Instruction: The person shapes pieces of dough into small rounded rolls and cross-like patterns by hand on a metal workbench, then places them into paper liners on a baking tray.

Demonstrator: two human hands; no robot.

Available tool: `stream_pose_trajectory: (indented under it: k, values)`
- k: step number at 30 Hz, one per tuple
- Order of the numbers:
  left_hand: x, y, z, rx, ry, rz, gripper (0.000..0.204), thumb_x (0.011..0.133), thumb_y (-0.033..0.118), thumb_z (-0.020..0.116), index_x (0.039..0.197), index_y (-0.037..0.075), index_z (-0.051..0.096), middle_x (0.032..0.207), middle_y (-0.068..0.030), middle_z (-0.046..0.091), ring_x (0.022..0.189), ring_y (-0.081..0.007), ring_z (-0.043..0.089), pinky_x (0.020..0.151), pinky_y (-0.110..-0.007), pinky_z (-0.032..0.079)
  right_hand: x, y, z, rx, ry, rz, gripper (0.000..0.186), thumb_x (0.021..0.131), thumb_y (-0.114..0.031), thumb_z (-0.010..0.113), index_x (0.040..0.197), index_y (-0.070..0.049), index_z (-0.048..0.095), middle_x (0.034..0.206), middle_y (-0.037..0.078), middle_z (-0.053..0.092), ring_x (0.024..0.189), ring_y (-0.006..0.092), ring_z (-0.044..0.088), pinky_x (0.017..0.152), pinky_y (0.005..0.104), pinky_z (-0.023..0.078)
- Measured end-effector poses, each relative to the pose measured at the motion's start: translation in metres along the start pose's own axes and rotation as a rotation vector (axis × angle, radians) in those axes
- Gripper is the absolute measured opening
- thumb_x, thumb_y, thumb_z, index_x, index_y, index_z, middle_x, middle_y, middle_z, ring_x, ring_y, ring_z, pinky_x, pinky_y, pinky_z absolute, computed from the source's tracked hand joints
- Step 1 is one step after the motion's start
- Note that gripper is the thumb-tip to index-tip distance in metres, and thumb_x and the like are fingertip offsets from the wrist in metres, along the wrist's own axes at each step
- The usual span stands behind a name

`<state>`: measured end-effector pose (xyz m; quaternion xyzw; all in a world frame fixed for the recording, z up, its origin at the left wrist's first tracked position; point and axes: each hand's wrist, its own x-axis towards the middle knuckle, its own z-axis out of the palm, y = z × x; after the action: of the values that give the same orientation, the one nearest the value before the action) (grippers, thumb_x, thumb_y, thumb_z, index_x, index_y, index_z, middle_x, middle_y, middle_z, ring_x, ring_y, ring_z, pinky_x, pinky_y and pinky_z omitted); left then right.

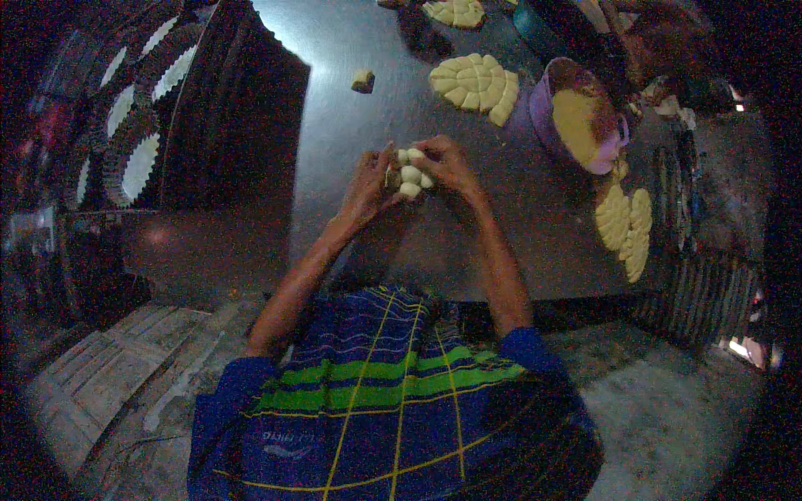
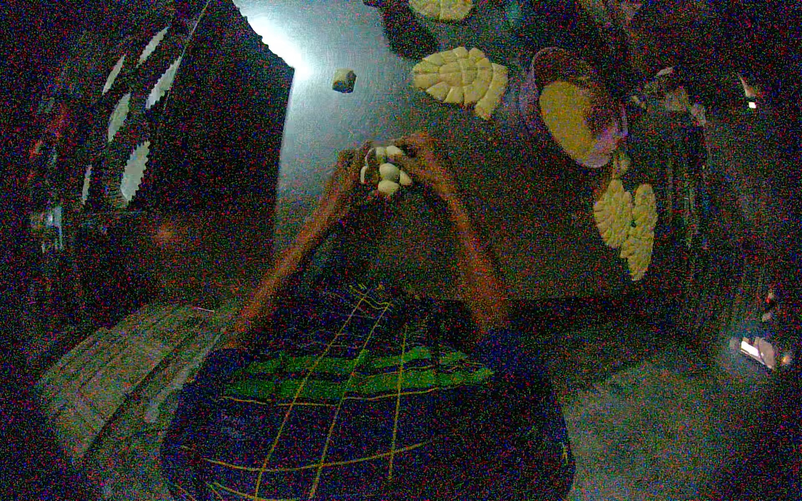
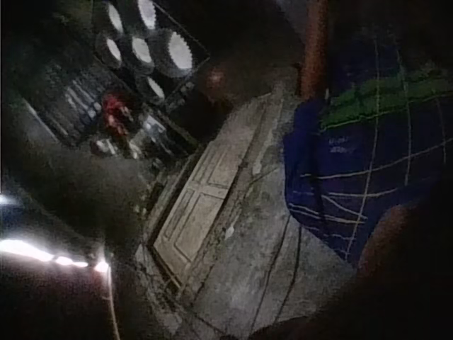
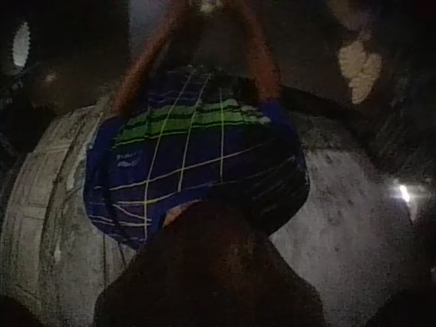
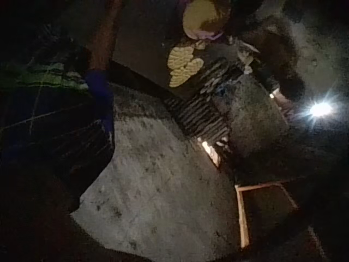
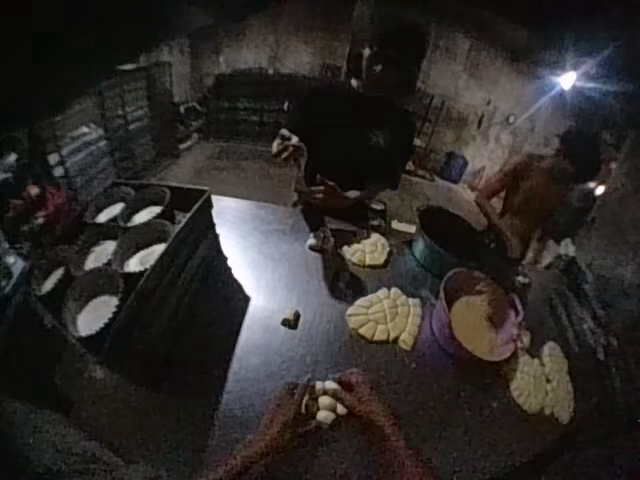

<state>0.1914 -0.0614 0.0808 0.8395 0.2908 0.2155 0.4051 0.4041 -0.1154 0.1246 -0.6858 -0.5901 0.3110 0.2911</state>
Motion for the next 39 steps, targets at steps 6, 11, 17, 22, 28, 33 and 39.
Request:
stream_pose_trajectory:
  k: [6,11,17,22,28,33,39]
  values:
    - [0.000,0.003,0.001,0.197,-0.059,-0.027,0.075,0.080,0.018,0.073,0.143,0.003,0.036,0.121,-0.0223,0.047,0.109,-0.0393,0.051,0.092,-0.044,0.046,-0.001,0.006,-0.003,-0.018,-0.041,-0.087,0.020,0.085,-0.013,0.069,0.102,-0.003,0.069,0.095,0.011,0.065,0.091,0.0243,0.065,0.081,0.0366,0.052]
    - [-0.001,0.000,0.007,-0.345,0.000,-0.311,0.068,0.085,0.019,0.069,0.142,0.003,0.036,0.120,-0.0233,0.048,0.107,-0.0391,0.052,0.090,-0.044,0.046,-0.009,0.012,0.005,-0.140,0.027,-0.330,0.026,0.085,-0.012,0.068,0.110,-0.004,0.066,0.100,0.012,0.066,0.091,0.0275,0.065,0.082,0.0364,0.052]
    - [0.000,0.001,0.006,-0.388,0.106,-0.242,0.059,0.092,0.020,0.063,0.142,0.004,0.036,0.118,-0.0234,0.049,0.101,-0.0372,0.055,0.086,-0.043,0.048,-0.011,0.027,0.031,-0.370,0.246,-0.445,0.052,0.081,-0.026,0.073,0.130,-0.017,0.058,0.132,0.013,0.054,0.105,0.0331,0.059,0.093,0.0426,0.048]
    - [-0.036,0.005,-0.025,-0.151,0.344,-0.092,0.043,0.092,0.017,0.063,0.131,0.004,0.050,0.113,-0.0180,0.055,0.095,-0.0321,0.060,0.079,-0.040,0.051,-0.017,-0.006,0.052,-0.550,0.196,-0.569,0.058,0.074,-0.042,0.076,0.127,-0.023,0.060,0.135,0.013,0.052,0.116,0.0342,0.053,0.101,0.0516,0.037]
    - [-0.128,-0.025,-0.060,-0.034,0.631,-0.070,0.025,0.093,0.019,0.061,0.112,0.003,0.062,0.108,-0.0137,0.063,0.092,-0.0264,0.064,0.080,-0.037,0.051,-0.042,0.022,0.081,-0.498,0.297,-0.549,0.050,0.077,-0.030,0.075,0.123,-0.020,0.061,0.126,0.012,0.058,0.115,0.0352,0.053,0.097,0.0526,0.040]
    - [-0.219,-0.050,-0.096,0.163,0.836,-0.472,0.025,0.093,0.019,0.061,0.112,0.003,0.062,0.108,-0.0134,0.063,0.092,-0.0262,0.063,0.080,-0.037,0.051,-0.056,-0.031,0.051,-0.844,0.158,-0.542,0.058,0.079,-0.043,0.073,0.129,-0.018,0.056,0.133,0.015,0.052,0.120,0.0398,0.049,0.102,0.0580,0.035]
    - [-0.269,-0.066,-0.121,0.345,0.885,-0.748,0.025,0.093,0.019,0.061,0.112,0.003,0.062,0.108,-0.0131,0.063,0.093,-0.0261,0.063,0.081,-0.037,0.051,-0.062,-0.061,0.053,-0.594,0.184,-0.139,0.064,0.085,-0.049,0.066,0.134,-0.011,0.052,0.137,0.019,0.048,0.129,0.0425,0.041,0.108,0.0565,0.032]
